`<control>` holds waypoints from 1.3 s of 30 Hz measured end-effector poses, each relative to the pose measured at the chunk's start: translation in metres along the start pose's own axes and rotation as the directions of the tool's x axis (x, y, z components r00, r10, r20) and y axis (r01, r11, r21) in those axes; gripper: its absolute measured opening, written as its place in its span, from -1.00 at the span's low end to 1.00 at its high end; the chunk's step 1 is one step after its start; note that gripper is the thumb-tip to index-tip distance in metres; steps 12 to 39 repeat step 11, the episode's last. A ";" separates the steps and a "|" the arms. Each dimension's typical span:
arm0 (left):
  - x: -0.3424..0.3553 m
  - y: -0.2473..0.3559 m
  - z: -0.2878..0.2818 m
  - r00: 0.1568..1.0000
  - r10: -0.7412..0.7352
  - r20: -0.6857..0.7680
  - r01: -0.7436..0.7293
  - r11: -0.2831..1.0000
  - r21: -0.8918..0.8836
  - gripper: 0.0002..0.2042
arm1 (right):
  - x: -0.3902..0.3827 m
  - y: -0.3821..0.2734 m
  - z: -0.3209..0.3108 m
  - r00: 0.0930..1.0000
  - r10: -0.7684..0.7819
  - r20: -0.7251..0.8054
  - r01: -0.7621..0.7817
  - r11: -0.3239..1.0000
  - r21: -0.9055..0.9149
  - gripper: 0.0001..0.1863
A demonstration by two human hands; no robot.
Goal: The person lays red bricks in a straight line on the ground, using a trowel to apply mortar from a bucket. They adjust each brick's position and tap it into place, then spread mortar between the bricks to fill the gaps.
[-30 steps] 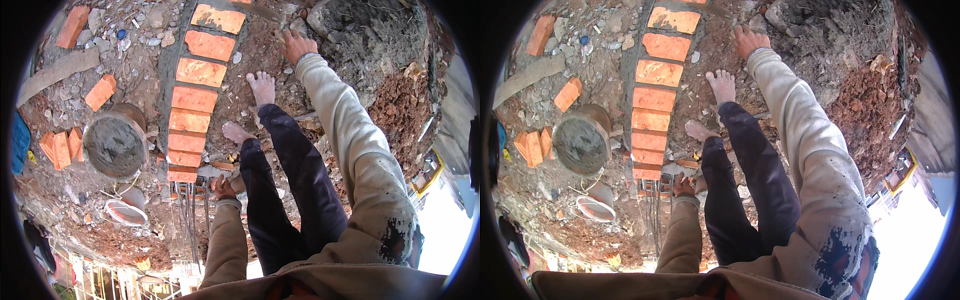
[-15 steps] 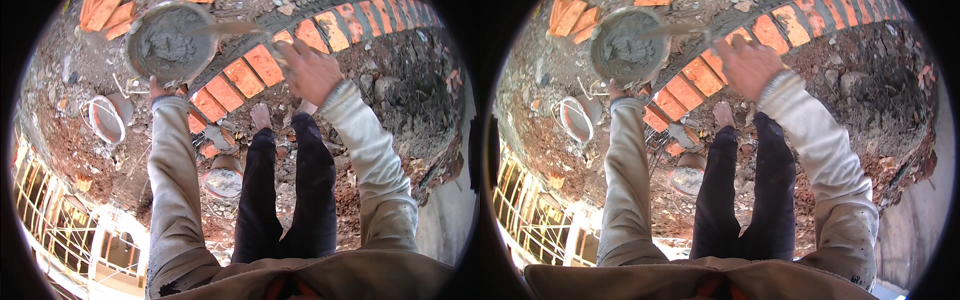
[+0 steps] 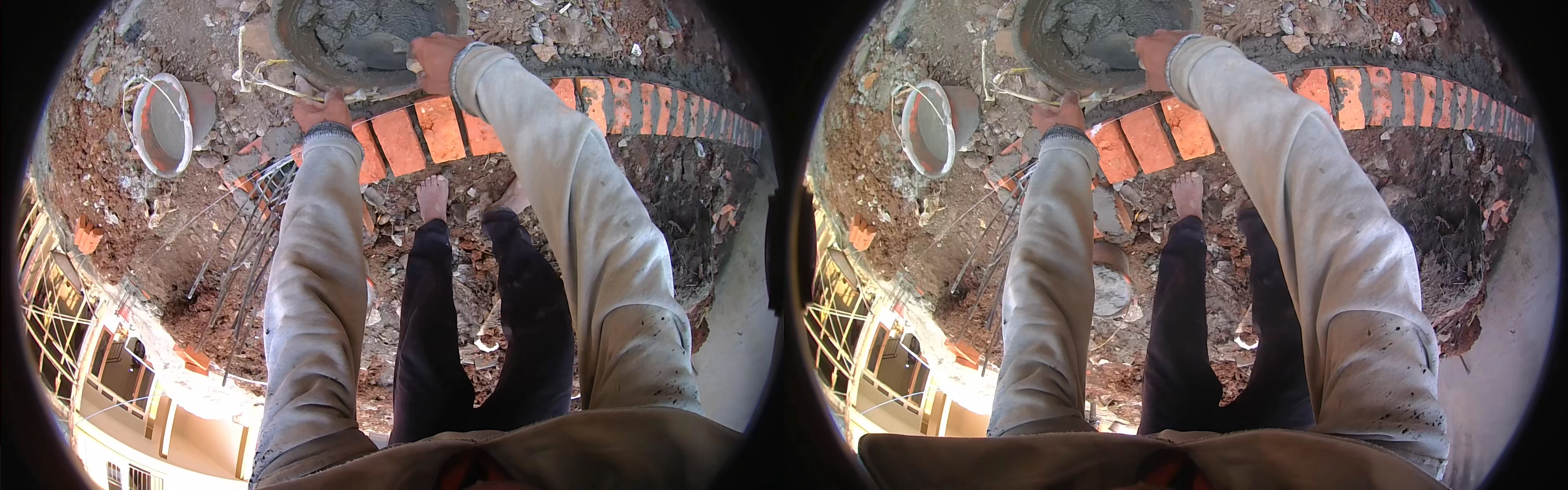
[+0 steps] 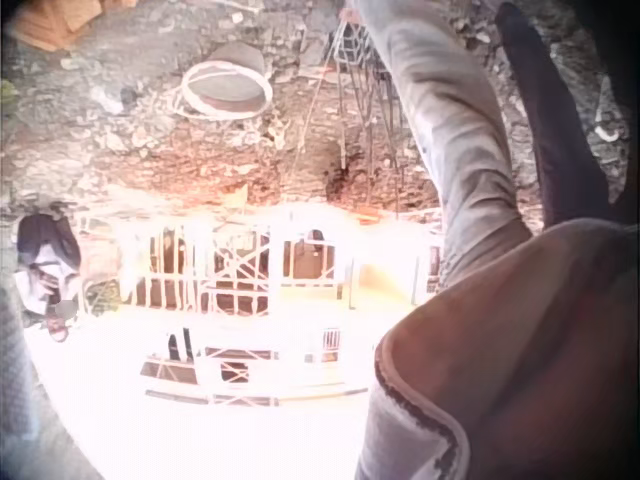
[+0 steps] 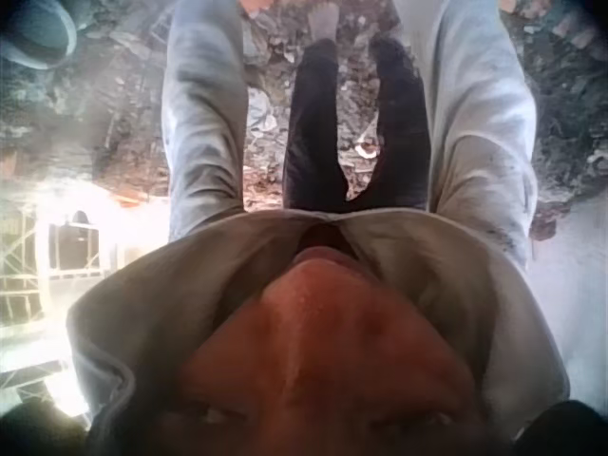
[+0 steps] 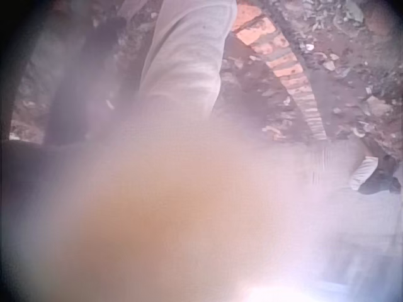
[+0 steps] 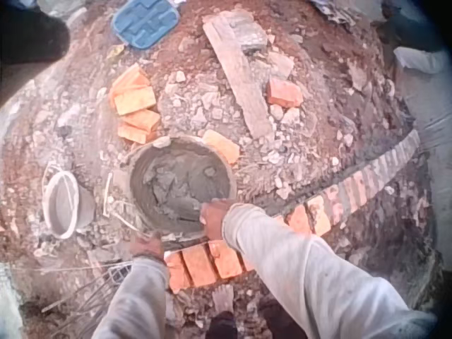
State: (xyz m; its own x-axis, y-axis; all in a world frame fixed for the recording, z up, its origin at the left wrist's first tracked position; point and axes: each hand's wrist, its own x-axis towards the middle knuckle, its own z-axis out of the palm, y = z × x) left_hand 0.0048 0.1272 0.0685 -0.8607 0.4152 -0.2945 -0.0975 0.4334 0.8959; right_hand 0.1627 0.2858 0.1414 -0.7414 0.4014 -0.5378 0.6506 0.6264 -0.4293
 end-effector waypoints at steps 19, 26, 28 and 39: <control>0.054 0.010 -0.056 0.954 -0.112 0.280 0.096 0.993 0.071 -0.54 | -0.104 0.029 0.036 0.980 -0.056 -0.193 0.199 0.397 0.896 -0.80; 0.054 0.010 -0.056 0.954 -0.112 0.280 0.096 0.993 0.071 -0.54 | -0.104 0.029 0.036 0.980 -0.056 -0.193 0.199 0.397 0.896 -0.80; 0.054 0.010 -0.056 0.954 -0.112 0.280 0.096 0.993 0.071 -0.54 | -0.104 0.029 0.036 0.980 -0.056 -0.193 0.199 0.397 0.896 -0.80; 0.054 0.010 -0.056 0.954 -0.112 0.280 0.096 0.993 0.071 -0.54 | -0.104 0.029 0.036 0.980 -0.056 -0.193 0.199 0.397 0.896 -0.80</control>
